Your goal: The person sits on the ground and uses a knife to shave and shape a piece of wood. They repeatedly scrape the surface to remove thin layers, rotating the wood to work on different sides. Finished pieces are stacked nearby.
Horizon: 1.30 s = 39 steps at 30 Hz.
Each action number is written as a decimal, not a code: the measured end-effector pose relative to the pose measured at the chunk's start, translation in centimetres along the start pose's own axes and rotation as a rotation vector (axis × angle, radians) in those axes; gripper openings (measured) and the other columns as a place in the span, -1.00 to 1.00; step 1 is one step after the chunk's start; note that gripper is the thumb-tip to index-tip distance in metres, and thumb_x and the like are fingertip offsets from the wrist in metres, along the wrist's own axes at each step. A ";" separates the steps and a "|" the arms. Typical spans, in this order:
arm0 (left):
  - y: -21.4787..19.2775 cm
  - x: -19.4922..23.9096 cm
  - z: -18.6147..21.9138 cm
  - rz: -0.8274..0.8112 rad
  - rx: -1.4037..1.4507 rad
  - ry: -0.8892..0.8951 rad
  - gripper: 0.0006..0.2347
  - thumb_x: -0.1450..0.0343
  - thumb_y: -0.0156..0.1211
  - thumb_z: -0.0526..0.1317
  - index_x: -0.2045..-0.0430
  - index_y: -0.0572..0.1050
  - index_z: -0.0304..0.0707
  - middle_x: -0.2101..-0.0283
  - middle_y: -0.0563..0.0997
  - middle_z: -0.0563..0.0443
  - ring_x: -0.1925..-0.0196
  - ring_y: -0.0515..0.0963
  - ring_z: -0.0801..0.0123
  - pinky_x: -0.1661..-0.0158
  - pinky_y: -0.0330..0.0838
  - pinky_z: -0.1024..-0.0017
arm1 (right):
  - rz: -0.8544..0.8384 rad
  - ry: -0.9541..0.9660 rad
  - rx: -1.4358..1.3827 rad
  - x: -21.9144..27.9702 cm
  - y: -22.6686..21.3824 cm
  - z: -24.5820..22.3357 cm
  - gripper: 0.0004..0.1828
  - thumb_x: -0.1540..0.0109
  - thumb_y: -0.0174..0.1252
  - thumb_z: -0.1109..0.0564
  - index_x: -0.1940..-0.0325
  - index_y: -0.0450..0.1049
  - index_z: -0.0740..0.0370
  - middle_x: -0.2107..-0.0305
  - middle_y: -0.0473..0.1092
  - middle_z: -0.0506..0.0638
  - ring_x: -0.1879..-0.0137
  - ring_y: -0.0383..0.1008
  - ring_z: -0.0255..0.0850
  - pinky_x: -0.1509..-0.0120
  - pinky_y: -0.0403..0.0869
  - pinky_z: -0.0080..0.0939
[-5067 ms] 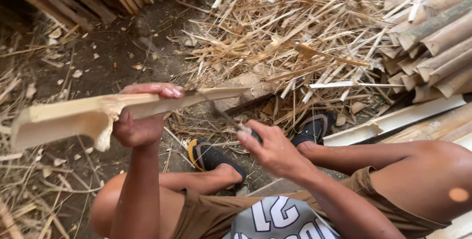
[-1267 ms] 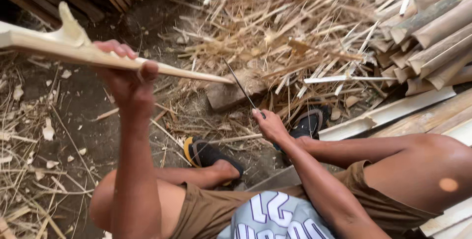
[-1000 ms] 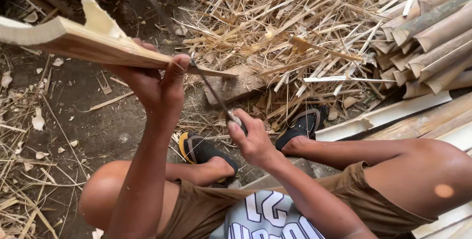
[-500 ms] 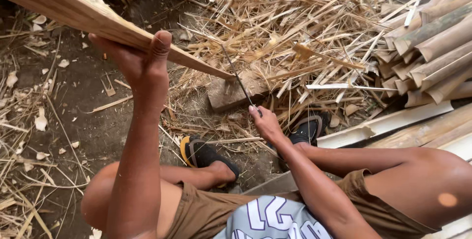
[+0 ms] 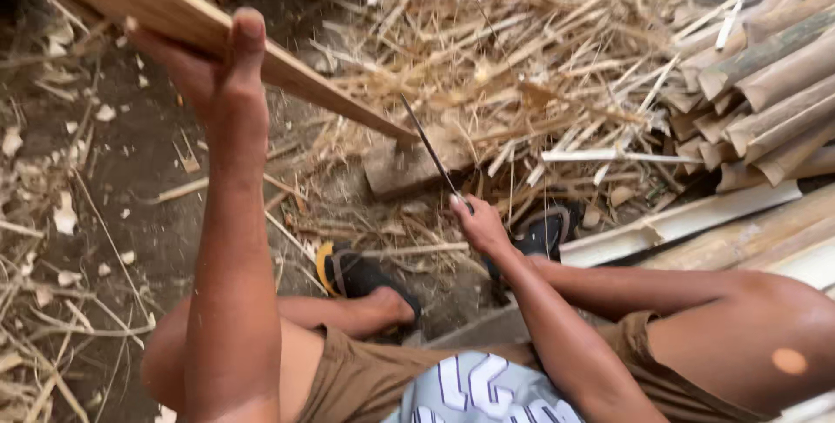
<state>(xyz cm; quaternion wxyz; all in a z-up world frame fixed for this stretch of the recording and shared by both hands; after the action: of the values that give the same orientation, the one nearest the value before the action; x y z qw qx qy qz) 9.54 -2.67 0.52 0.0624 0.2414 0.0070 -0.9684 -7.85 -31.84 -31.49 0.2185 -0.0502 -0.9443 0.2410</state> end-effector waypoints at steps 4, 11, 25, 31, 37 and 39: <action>0.0 0.0 -1.5 -0.040 0.025 0.041 0.07 -0.36 0.44 0.25 -0.44 -0.28 -0.37 -0.02 0.38 -0.10 -0.06 0.60 0.29 -0.12 0.71 0.28 | -0.019 -0.025 -0.225 0.7 2.8 3.4 -0.40 -0.36 0.01 -0.31 0.20 0.44 0.35 0.53 0.37 0.16 0.43 0.31 -0.11 0.30 0.34 -0.02; 1.5 2.6 -2.3 -0.450 -0.093 -0.040 -0.15 -0.39 0.44 -0.01 -0.36 -0.18 -0.15 -0.02 0.27 0.02 0.05 0.53 0.41 0.03 0.66 0.42 | -0.037 0.331 -0.339 -1.9 -2.8 6.9 -0.57 -0.32 0.06 -0.24 0.27 0.51 0.16 0.60 0.41 -0.07 0.60 0.30 -0.32 0.50 0.29 -0.24; 4.9 3.5 -0.4 -0.207 0.144 0.028 -0.53 -0.40 0.42 -0.09 -0.10 0.39 -0.35 -0.05 0.63 -0.05 0.06 0.72 0.32 0.09 0.67 0.30 | 0.150 0.083 0.047 0.2 -2.5 2.6 -0.61 -0.14 0.30 -0.14 0.21 0.51 0.23 0.61 0.44 -0.04 0.52 0.45 -0.28 0.40 0.39 -0.26; 5.6 4.1 -1.8 -0.304 0.309 0.050 -0.76 -0.61 0.07 -0.21 -0.09 0.49 -0.37 0.05 0.66 -0.22 -0.12 0.64 0.16 -0.29 0.56 0.21 | -0.038 -0.003 -0.179 0.8 -1.9 2.1 -0.65 -0.17 0.24 -0.07 0.29 0.49 0.31 0.62 0.43 0.00 0.57 0.43 -0.26 0.48 0.40 -0.20; 2.8 4.3 -1.3 -0.089 0.331 -0.044 -0.85 -0.56 0.05 -0.21 0.21 0.50 -0.31 0.30 0.61 -0.05 0.18 0.65 0.28 0.02 0.65 0.30 | 0.158 0.254 -0.392 0.9 -4.3 3.1 -0.65 -0.19 0.33 -0.02 0.37 0.48 0.35 0.63 0.35 -0.05 0.58 0.30 -0.29 0.52 0.26 -0.25; 2.9 4.5 -1.8 -0.085 0.340 -0.072 -0.87 -0.55 0.08 -0.22 0.21 0.49 -0.30 0.32 0.59 -0.04 0.20 0.64 0.30 0.04 0.64 0.30 | 0.179 0.317 -0.430 1.0 -4.2 3.6 -0.68 -0.19 0.28 -0.04 0.38 0.46 0.28 0.64 0.36 -0.05 0.58 0.32 -0.28 0.54 0.30 -0.23</action>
<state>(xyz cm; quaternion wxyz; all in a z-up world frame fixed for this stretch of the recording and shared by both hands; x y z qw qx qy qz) 6.79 -5.97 -3.18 -0.0203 0.2130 -0.1486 -0.9655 -10.28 -36.92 -31.97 0.3256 -0.2155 -0.9196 0.0426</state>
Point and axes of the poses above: each hand's wrist, its own x-axis away from the middle knuckle, its own y-axis out of the palm, z = x × y, the point moved 4 cm from there along -x, towards the middle knuckle
